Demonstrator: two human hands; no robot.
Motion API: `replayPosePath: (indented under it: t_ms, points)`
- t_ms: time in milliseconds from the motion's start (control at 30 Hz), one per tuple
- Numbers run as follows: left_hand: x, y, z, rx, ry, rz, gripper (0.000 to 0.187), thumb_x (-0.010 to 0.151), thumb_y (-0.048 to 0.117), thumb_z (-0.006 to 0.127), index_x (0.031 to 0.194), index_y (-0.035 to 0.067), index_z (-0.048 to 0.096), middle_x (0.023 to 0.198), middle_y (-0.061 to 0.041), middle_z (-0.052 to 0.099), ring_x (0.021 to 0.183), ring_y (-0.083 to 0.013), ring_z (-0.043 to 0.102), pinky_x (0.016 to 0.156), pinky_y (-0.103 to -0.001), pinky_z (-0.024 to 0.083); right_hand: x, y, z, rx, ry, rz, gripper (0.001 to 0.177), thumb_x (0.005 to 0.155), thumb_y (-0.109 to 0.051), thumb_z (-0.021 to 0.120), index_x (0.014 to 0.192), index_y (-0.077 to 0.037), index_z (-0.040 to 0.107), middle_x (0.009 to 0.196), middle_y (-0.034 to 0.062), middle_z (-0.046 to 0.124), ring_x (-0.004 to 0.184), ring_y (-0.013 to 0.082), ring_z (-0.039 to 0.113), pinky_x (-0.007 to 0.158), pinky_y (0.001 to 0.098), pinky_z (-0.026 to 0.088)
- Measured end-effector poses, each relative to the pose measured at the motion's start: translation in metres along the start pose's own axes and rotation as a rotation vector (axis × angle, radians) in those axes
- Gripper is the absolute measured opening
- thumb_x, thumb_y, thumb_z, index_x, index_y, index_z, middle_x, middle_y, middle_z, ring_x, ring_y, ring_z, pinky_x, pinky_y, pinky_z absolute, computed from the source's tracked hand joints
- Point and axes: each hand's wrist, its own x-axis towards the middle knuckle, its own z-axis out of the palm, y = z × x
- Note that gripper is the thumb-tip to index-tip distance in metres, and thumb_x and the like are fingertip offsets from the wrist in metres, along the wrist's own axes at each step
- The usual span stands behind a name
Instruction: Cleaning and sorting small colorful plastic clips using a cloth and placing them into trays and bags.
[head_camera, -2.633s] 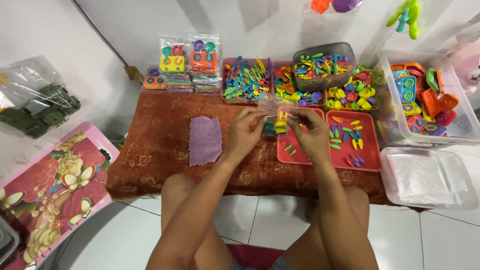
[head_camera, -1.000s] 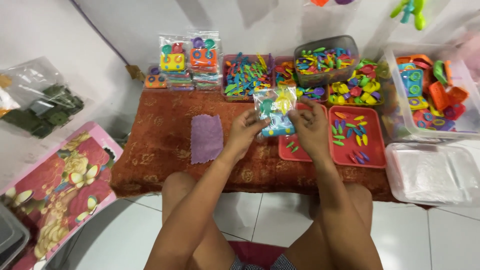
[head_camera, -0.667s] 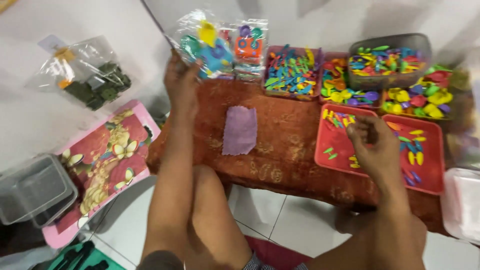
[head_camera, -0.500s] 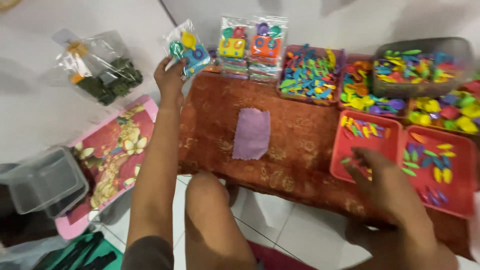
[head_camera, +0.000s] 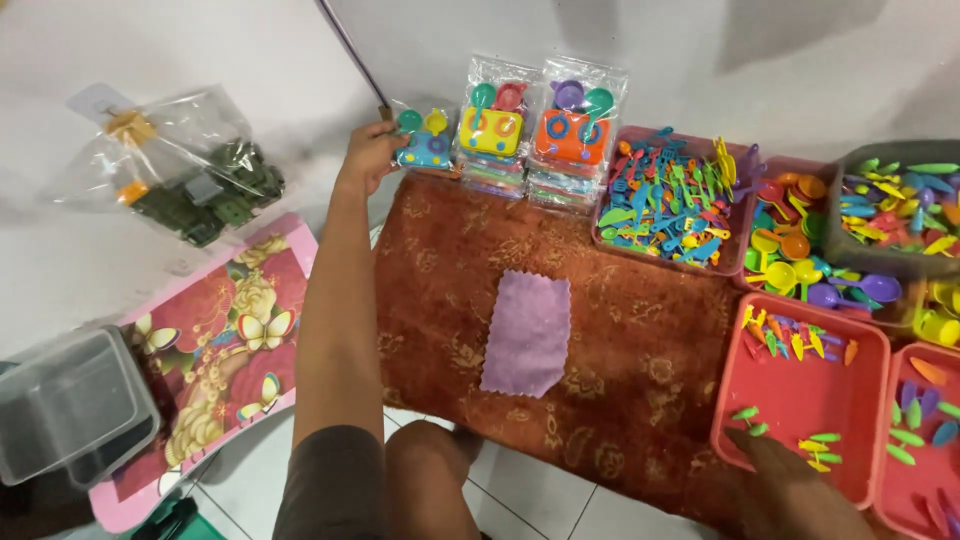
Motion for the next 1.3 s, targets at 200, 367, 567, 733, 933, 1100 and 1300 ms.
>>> replayPosePath:
  t_ms: [200, 367, 567, 733, 933, 1100, 1300]
  points:
    - [0.016, -0.008, 0.016, 0.103, -0.066, 0.055, 0.055, 0.085, 0.005, 0.07, 0.137, -0.007, 0.056, 0.107, -0.011, 0.072, 0.086, -0.0146, 0.069, 0.07, -0.023, 0.059, 0.006, 0.04, 0.042, -0.11, 0.006, 0.01, 0.068, 0.071, -0.028, 0.075, 0.137, -0.034, 0.057, 0.127, -0.0078, 0.072, 0.121, 0.0152, 0.072, 0.094, 0.033, 0.064]
    - [0.046, -0.039, 0.015, 0.341, 0.068, 0.313, 0.048, 0.078, 0.007, 0.075, 0.123, -0.007, 0.065, 0.111, -0.015, 0.073, 0.095, -0.0209, 0.07, 0.085, -0.026, 0.057, 0.015, 0.077, 0.06, -0.099, -0.039, -0.243, 0.07, 0.078, -0.048, 0.073, 0.142, -0.03, 0.052, 0.131, -0.005, 0.07, 0.119, 0.0142, 0.074, 0.095, 0.0328, 0.064]
    - [0.039, -0.04, 0.024, 0.539, 0.129, 0.421, 0.046, 0.081, 0.012, 0.073, 0.121, -0.008, 0.065, 0.11, -0.018, 0.074, 0.093, -0.0246, 0.073, 0.082, -0.029, 0.059, 0.015, 0.069, 0.057, -0.165, -0.047, -0.13, 0.071, 0.077, -0.049, 0.071, 0.143, -0.036, 0.048, 0.128, -0.0106, 0.07, 0.117, 0.0137, 0.074, 0.091, 0.0331, 0.067]
    - [0.025, -0.032, 0.037, 0.677, 0.161, 0.428, 0.038, 0.084, 0.013, 0.067, 0.118, -0.004, 0.068, 0.102, -0.016, 0.076, 0.091, -0.0259, 0.074, 0.082, -0.032, 0.058, -0.003, 0.01, 0.044, -0.425, 0.176, -0.07, 0.07, 0.077, -0.05, 0.062, 0.144, -0.045, 0.044, 0.141, -0.0149, 0.059, 0.121, 0.0169, 0.068, 0.086, 0.0355, 0.064]
    - [0.012, -0.045, 0.039, 0.677, 0.313, 0.764, 0.047, 0.086, 0.002, 0.061, 0.133, 0.003, 0.056, 0.109, -0.015, 0.069, 0.093, -0.035, 0.065, 0.081, -0.042, 0.052, -0.001, -0.043, 0.006, -0.109, -0.103, -0.18, 0.031, 0.089, -0.042, 0.058, 0.114, -0.034, 0.074, 0.128, -0.0117, 0.071, 0.112, 0.0178, 0.071, 0.096, 0.0339, 0.058]
    - [-0.097, -0.046, 0.055, 0.654, 0.378, 0.96, 0.053, 0.096, 0.0, 0.066, 0.144, 0.0, 0.044, 0.158, -0.025, 0.029, 0.146, -0.0435, 0.034, 0.118, -0.046, 0.038, -0.032, -0.128, -0.043, 0.192, 0.3, -0.34, 0.026, 0.08, -0.021, 0.067, 0.104, -0.013, 0.074, 0.098, 0.0055, 0.078, 0.085, 0.03, 0.072, 0.075, 0.0369, 0.059]
    - [-0.227, -0.032, 0.085, 0.716, 0.017, 1.204, 0.035, 0.095, 0.003, 0.068, 0.128, -0.004, 0.059, 0.132, -0.019, 0.052, 0.121, -0.0369, 0.052, 0.103, -0.044, 0.045, -0.056, -0.151, -0.055, 0.106, 0.378, -0.681, 0.016, 0.082, -0.013, 0.067, 0.067, -0.008, 0.065, 0.093, 0.0051, 0.065, 0.077, 0.0272, 0.059, 0.072, 0.0375, 0.05]
